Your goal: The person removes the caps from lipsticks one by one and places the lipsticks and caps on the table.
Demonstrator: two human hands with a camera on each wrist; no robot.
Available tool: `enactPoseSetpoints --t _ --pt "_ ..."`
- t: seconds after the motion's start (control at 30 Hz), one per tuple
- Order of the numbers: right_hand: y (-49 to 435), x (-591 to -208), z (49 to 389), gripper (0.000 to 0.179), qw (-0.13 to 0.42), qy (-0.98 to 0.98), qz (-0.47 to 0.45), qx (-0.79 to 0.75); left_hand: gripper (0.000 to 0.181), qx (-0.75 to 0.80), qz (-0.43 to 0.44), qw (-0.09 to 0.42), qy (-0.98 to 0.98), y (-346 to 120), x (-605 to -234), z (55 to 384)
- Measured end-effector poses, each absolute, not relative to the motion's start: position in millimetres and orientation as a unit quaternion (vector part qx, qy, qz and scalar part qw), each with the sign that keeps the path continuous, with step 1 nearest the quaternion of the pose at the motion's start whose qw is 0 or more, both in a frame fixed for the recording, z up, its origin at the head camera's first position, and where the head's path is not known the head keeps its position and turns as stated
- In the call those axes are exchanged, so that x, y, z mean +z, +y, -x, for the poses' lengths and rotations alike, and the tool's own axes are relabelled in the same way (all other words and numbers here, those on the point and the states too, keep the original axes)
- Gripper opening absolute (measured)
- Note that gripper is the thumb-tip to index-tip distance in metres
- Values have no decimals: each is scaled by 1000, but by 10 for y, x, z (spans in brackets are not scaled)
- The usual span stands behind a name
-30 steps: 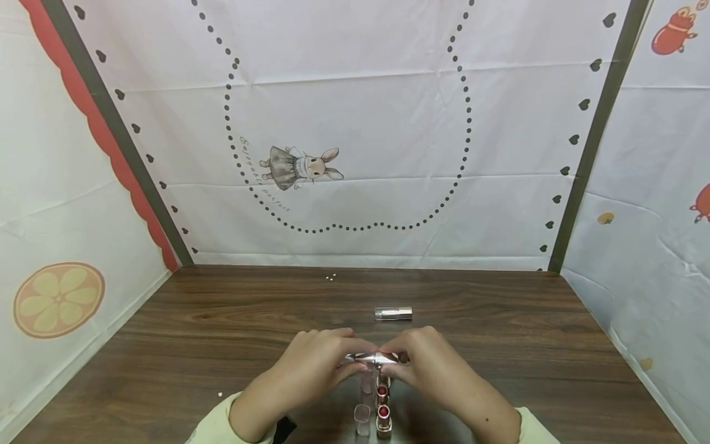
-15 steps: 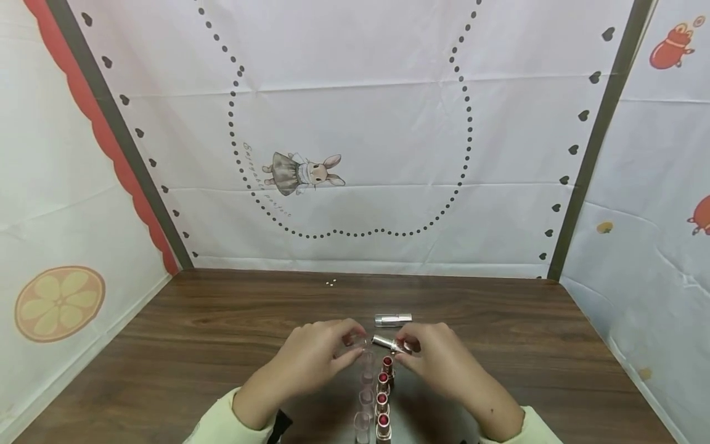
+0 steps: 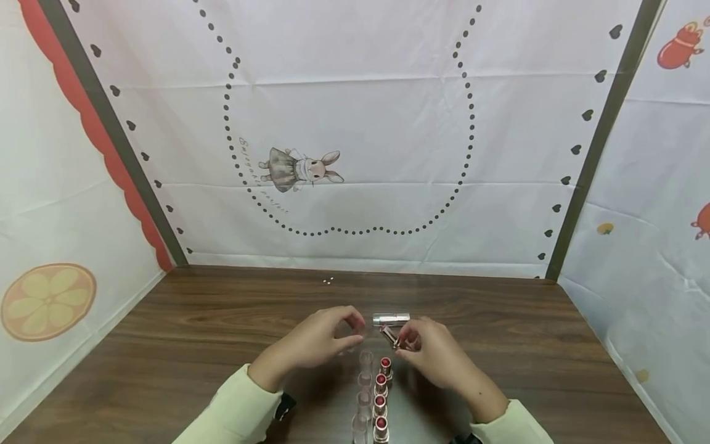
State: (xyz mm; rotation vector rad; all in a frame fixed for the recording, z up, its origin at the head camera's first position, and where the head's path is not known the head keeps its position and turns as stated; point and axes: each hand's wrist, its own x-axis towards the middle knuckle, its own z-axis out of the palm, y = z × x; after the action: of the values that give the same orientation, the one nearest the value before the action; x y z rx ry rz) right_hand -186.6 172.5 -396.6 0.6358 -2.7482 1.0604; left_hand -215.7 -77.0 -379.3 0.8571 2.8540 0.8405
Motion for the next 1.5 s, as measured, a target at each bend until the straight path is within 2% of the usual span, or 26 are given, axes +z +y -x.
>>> enactPoseSetpoints --t 0.2,0.47,0.67,1.07,1.5 --pt "1721 -4098 1892 16 34 -904 -220 364 23 247 -276 13 929 -731 -3898 2220" --pt "1676 -4279 1910 18 -2 -895 -239 376 22 244 -263 50 932 -743 -4085 2207" --pt "1639 -4330 1902 18 -18 -891 -239 385 21 241 -261 51 933 -749 -4105 2193" --pt "1624 -4275 1950 20 -15 -893 -239 381 21 219 -260 35 940 -706 -3998 2205" --pt "1634 -4266 1957 23 -26 -894 -228 384 22 204 -264 43 942 -701 -3986 2194"
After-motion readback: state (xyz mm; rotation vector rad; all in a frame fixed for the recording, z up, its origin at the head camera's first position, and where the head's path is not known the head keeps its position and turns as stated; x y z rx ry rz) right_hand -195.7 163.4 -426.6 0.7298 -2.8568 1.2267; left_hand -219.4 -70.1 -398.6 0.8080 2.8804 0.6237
